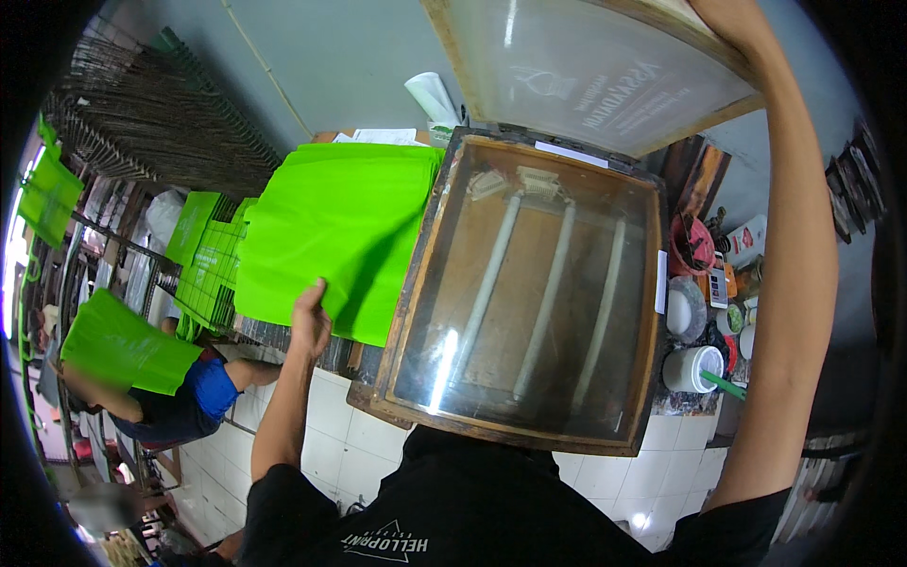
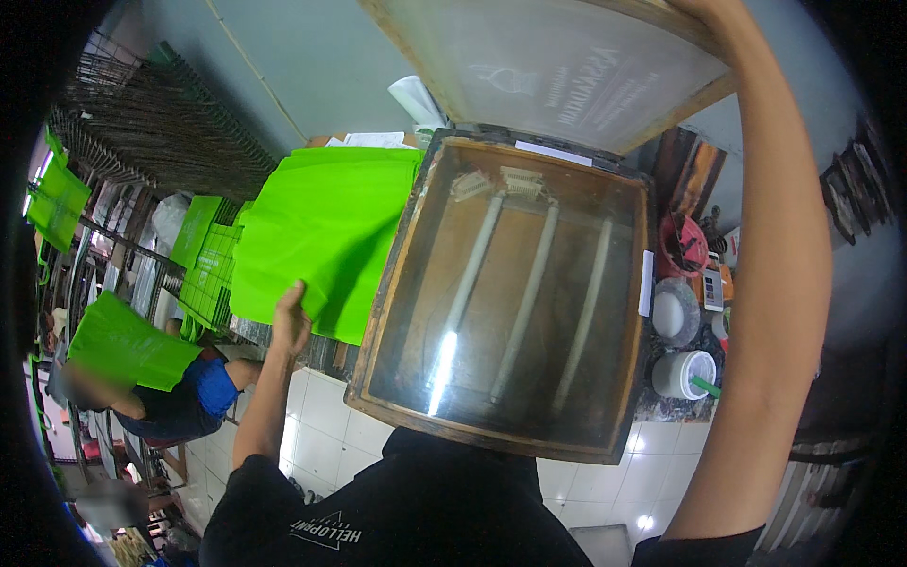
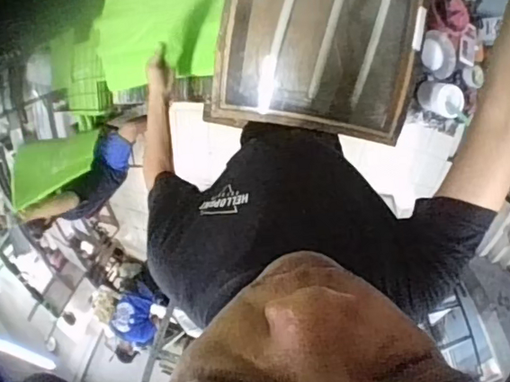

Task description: The person places a green bag onto a printing surface, lowers a printing frame, and uses a squeegee to apply white ink, then removes the bag and repeats the process with other bags before adding more ink to the frame from a tub using a spatula.

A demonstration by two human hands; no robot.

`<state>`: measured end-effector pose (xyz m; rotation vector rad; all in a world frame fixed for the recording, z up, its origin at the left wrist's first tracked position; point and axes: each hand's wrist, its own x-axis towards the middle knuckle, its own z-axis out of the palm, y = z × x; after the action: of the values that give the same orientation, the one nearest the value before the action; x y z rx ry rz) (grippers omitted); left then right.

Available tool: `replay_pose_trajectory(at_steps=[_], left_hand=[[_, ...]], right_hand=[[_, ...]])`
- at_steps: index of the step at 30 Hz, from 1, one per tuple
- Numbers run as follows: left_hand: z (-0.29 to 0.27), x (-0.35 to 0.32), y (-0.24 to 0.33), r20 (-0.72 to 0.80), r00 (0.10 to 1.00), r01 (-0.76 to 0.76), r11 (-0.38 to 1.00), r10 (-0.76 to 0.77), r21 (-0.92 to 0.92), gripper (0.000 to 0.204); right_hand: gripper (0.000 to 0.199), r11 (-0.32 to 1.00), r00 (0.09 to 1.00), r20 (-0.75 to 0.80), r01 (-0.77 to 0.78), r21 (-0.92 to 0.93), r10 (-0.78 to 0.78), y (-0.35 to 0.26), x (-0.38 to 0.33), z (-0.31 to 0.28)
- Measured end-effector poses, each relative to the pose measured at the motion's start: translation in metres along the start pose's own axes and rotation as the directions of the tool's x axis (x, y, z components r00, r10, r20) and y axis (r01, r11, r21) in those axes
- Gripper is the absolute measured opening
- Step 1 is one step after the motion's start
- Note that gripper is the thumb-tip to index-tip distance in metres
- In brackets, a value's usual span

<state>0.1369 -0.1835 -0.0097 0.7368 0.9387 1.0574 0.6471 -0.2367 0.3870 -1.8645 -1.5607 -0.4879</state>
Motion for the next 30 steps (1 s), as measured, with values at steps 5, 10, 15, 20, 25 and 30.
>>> replay_pose_trajectory(at_steps=[5,10,15,20,25,30], left_hand=[[0.08,-0.044,-0.006,0.442,0.895,-0.244,0.767,-0.057,0.593,0.027],[0.184,-0.093,-0.14,0.907,0.406,-0.862,0.283,-0.109,0.42,0.035],[0.271,-0.149,-0.175,0.931,0.336,-0.861,0.355,-0.139,0.364,0.055],[0.349,-0.038,-0.173,0.844,0.531,-0.835,0.221,0.081,0.504,0.066],[0.418,0.068,-0.167,0.613,0.757,-0.653,-0.221,-0.226,0.724,0.129],[0.471,0.084,-0.189,0.533,0.775,-0.616,-0.22,-0.339,0.756,0.141]], right_hand=[[0.047,0.999,0.999,0.033,0.028,0.042,-0.029,0.001,0.005,-0.003],[0.05,0.995,0.996,-0.003,0.089,0.045,-0.089,0.019,0.023,0.014],[0.048,0.979,0.978,-0.047,0.203,-0.001,-0.203,0.037,0.037,0.028],[0.046,0.971,0.972,-0.027,0.232,-0.05,-0.233,0.034,0.034,0.023],[0.044,0.939,0.945,-0.003,0.326,-0.11,-0.328,0.035,0.041,0.024],[0.041,0.776,0.861,0.045,0.478,-0.411,-0.506,0.048,0.072,0.044]])
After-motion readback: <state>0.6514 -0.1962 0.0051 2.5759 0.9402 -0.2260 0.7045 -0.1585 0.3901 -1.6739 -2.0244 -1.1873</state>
